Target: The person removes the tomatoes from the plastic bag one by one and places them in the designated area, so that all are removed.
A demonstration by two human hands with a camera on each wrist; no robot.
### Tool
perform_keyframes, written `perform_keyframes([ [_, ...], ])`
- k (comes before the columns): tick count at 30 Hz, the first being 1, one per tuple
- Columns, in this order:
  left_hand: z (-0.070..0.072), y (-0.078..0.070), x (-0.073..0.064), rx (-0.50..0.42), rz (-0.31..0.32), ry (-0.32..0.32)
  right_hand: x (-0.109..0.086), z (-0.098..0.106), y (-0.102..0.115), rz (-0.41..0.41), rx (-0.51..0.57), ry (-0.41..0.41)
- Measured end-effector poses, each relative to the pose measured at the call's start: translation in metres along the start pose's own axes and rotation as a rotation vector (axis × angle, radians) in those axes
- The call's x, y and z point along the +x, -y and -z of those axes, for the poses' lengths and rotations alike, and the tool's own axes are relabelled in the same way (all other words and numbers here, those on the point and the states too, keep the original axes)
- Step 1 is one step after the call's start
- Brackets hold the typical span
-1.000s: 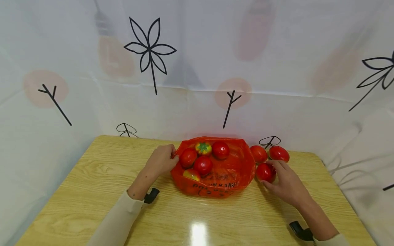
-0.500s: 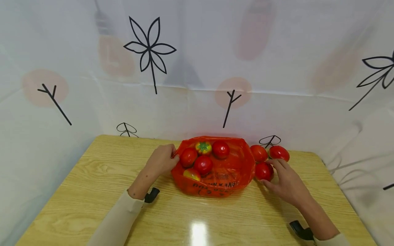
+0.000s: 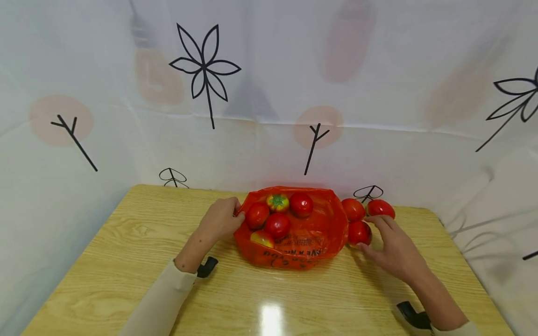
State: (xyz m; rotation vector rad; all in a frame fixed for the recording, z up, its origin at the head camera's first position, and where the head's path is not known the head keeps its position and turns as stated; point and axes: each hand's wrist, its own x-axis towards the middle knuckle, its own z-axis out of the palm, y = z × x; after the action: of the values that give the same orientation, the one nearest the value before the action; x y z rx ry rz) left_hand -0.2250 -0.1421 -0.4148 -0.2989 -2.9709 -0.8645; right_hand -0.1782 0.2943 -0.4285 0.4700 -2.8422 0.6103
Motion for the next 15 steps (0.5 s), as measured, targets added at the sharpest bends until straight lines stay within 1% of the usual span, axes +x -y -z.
perform_keyframes([
  [8, 0.000, 0.001, 0.001, 0.002, -0.005, -0.006, -0.001, 0.005, 0.009, 0.043, -0.003, -0.066],
  [12, -0.001, 0.002, 0.001, 0.002, -0.006, -0.006, 0.000, 0.008, 0.017, 0.066, -0.012, -0.096],
  [15, -0.001, 0.002, 0.001, 0.002, -0.010, -0.009, 0.003, 0.011, 0.025, 0.087, -0.007, -0.103],
])
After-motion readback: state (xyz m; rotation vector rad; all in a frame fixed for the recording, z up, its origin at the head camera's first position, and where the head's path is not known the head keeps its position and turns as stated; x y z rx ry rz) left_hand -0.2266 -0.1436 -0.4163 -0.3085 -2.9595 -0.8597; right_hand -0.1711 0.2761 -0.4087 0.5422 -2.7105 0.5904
